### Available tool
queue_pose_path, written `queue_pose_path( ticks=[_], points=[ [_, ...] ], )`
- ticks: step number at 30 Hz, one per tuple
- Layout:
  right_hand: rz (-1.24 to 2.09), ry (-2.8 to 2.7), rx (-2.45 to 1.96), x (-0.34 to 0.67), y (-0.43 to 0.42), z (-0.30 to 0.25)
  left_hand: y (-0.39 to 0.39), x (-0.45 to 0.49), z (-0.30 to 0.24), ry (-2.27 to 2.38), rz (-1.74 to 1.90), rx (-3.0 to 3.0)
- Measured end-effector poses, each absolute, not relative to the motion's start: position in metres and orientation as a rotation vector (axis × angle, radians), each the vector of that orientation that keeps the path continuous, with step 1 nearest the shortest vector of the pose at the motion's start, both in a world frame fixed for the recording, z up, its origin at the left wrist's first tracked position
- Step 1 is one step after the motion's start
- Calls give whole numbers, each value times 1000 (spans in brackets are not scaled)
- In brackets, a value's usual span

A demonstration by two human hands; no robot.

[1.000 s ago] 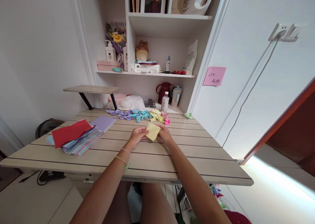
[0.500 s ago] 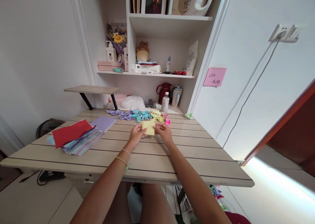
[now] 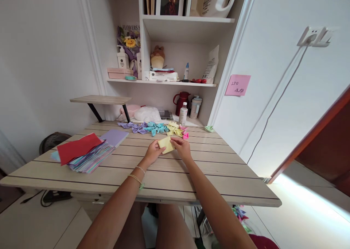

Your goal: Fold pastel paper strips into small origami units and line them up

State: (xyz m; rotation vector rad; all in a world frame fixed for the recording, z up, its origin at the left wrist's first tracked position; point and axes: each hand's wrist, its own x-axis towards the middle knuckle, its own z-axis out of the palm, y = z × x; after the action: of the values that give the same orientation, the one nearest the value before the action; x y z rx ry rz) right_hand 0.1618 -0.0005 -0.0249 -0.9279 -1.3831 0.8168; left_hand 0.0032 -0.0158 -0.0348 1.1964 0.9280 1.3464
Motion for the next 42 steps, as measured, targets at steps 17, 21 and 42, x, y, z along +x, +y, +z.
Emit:
queue_pose_path(
  ticks=[17, 21, 42],
  points=[
    [916, -1367, -919, 160, -4, -21, -19, 4, -33, 903, 1300, 1379],
    [962, -1283, -930, 162, -3, -23, -18, 3, -31, 916, 1324, 1281],
    [1083, -1291, -1081, 173, 5, -28, -12, -9, -33, 1081, 1336, 1021]
  ],
)
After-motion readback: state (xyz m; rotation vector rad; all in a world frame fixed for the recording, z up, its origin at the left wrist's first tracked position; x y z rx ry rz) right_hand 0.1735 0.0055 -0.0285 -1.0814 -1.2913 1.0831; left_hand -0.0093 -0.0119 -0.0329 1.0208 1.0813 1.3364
